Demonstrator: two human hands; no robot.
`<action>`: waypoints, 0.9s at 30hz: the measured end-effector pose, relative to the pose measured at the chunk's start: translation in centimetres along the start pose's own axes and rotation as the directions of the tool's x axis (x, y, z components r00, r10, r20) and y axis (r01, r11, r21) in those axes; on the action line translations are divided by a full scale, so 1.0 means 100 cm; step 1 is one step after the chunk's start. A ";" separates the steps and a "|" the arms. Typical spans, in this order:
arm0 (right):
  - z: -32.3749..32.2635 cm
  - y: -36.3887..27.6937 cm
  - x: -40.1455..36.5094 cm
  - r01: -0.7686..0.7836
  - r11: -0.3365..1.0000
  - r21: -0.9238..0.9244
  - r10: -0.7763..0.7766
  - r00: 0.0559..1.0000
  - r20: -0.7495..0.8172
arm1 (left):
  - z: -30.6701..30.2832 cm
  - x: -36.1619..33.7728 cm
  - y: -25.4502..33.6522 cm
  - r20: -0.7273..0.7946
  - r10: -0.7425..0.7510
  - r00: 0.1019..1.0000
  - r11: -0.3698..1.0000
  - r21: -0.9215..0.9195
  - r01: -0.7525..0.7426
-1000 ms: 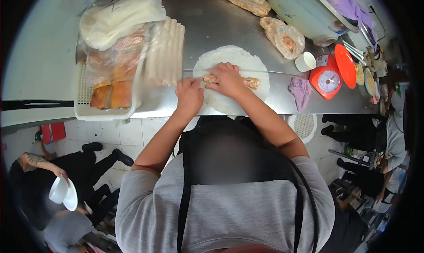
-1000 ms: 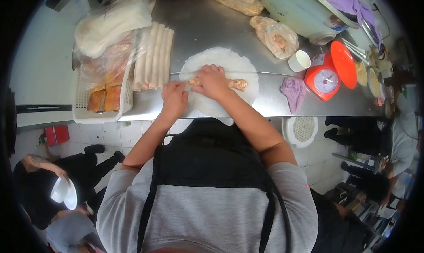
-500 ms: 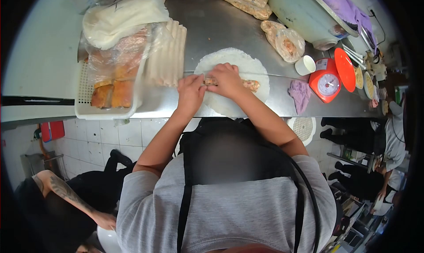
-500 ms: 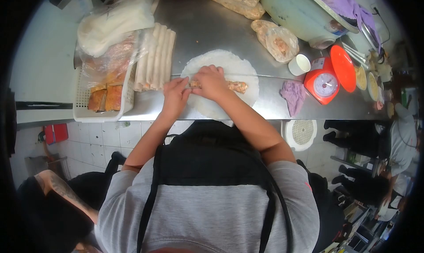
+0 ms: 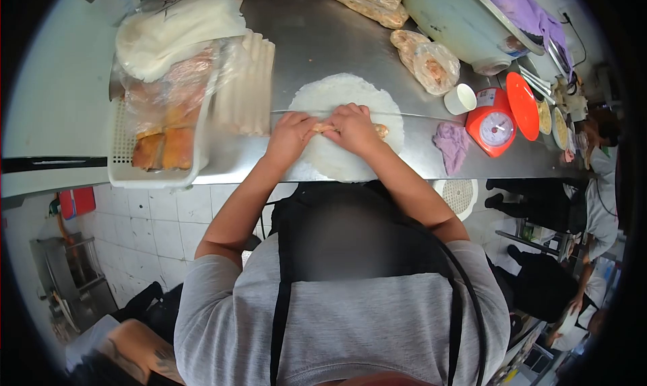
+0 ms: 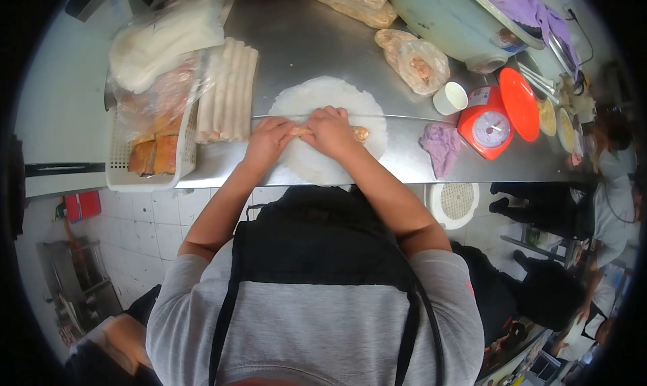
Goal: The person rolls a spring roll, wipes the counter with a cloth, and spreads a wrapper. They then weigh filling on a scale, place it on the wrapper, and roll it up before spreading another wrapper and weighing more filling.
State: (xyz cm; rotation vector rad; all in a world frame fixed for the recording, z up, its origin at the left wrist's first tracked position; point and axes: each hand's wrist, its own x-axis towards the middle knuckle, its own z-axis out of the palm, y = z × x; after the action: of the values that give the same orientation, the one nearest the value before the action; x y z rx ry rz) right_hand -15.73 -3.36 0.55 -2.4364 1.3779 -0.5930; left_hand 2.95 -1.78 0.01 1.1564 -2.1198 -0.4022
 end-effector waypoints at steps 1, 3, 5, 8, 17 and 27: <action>-0.004 0.000 -0.001 -0.007 1.000 -0.002 0.007 1.000 -0.004 | 0.000 0.000 -0.002 0.006 0.000 1.000 1.000 0.012 -0.001; -0.007 0.003 -0.004 -0.010 1.000 -0.010 0.010 1.000 -0.004 | 0.000 0.003 0.001 -0.005 -0.005 1.000 0.999 0.035 0.005; -0.007 0.011 -0.008 -0.007 1.000 -0.022 0.007 1.000 0.003 | 0.000 0.005 0.010 -0.037 -0.013 0.999 0.998 0.053 0.015; -0.014 0.011 -0.011 -0.015 0.998 -0.060 0.012 0.999 -0.049 | 0.007 0.010 0.012 -0.022 0.009 1.000 0.998 0.069 -0.007; -0.028 0.025 -0.019 0.044 0.997 -0.064 -0.046 0.999 -0.023 | 0.035 0.023 0.027 0.039 0.095 0.995 0.991 0.089 -0.098; -0.027 0.045 -0.035 0.045 0.999 0.001 -0.045 0.995 -0.085 | 0.052 0.027 0.041 0.040 0.120 0.992 0.984 0.125 -0.124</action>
State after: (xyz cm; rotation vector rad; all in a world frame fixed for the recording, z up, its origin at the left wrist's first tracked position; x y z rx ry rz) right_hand -22.05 -2.73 0.25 -2.4719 1.3561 -0.7166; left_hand -4.18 -1.95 -0.36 1.0890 -2.2590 -0.2336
